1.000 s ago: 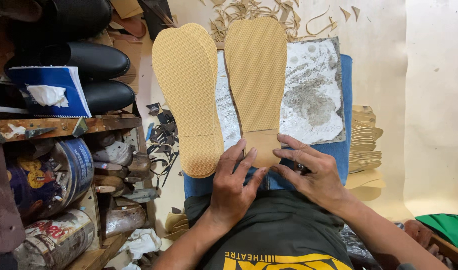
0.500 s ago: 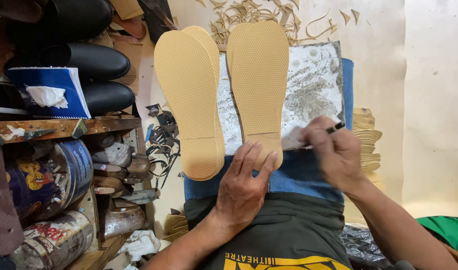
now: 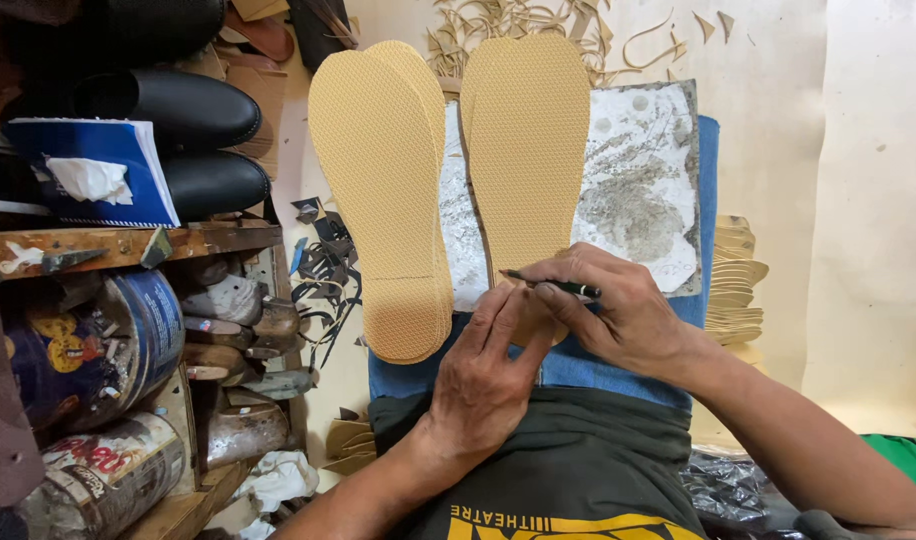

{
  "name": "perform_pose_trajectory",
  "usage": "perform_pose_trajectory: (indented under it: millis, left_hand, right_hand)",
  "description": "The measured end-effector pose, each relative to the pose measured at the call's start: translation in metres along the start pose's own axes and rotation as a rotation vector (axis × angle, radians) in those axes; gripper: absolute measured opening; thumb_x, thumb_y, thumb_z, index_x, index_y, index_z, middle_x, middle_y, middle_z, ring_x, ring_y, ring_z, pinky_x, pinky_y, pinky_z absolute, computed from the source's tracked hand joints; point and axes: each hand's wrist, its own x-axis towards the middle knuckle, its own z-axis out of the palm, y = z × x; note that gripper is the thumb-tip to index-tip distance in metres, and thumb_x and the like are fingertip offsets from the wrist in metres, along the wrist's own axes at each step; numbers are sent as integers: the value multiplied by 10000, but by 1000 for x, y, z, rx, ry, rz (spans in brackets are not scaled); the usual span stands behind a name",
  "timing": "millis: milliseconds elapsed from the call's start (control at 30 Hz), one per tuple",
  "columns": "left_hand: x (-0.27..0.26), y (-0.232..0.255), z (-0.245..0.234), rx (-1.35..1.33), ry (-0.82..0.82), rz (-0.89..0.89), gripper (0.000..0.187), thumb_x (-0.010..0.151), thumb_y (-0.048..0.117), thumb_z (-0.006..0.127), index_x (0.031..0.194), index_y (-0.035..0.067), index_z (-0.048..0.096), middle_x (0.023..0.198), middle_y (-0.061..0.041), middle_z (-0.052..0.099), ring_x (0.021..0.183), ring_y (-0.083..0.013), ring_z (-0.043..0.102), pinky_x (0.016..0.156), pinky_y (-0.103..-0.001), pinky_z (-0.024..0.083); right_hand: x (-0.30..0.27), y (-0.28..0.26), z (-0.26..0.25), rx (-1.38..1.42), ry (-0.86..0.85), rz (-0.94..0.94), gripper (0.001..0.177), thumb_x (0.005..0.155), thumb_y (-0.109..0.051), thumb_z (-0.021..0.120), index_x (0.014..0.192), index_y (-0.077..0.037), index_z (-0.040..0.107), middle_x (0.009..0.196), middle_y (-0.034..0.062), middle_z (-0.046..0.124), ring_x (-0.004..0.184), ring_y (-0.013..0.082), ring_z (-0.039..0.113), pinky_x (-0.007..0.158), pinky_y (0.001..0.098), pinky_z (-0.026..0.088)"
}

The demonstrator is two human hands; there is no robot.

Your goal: The person uses a small template and a pen to trace a curved line on the heel area of several stacked shoe insoles. They repeatedly align the template, trace the outline, and move to the next insole in the stack.

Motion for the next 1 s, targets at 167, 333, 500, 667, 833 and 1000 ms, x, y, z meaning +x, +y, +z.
perform_pose_trajectory:
  millis: [167,333,500,667,833,1000]
  left_hand:
    - [1,-1,-2,12,-36,-4,454,959,-27,580,1393,51,686,1434,-271,591,1374,-448,555,1147,-528,528]
    - [3,-1,-3,-2,-52,7,398,983,16,552,1363,37,673,1418,-272,601,1344,-439,571,1203,-502,457]
    - [5,1,-3,33,6,19,435,951,-39,538,1354,42,681,1396,-282,616,1326,-444,604,1112,-493,545]
    - [2,0,0,27,-1,23,351,1016,-13,555,1327,43,708,1380,-272,617,1311,-433,600,1126,-498,534]
    - [4,0,0,57,23,39,318,1033,-15,580,1297,47,747,1358,-275,637,1303,-442,597,1133,-501,532]
    - [12,-9,-20,-368,-134,-65,317,985,4,604,1293,-68,588,1353,-241,626,1352,-440,540,1221,-518,430]
  right_hand:
    - [-1,0,-14,-50,17,-57,196,1029,-54,605,1177,42,692,984,163,755,859,279,706,774,378,578]
    - [-4,-6,-28,-174,109,-42,125,1029,-38,632,1064,46,719,1008,118,779,807,276,679,788,381,544]
    - [5,0,-8,-24,20,-67,224,1050,-105,596,1167,47,712,1027,154,782,915,306,730,877,410,568]
    - [-5,7,-24,-50,36,-83,185,1037,-60,615,1179,4,714,1008,116,752,933,272,638,856,383,553]
    - [-29,19,-41,-245,153,-10,100,1015,-7,639,975,23,726,927,101,757,938,333,639,884,436,535]
    - [-28,1,-17,-174,58,244,222,1060,-236,598,1126,-44,687,1041,118,683,953,242,671,892,365,527]
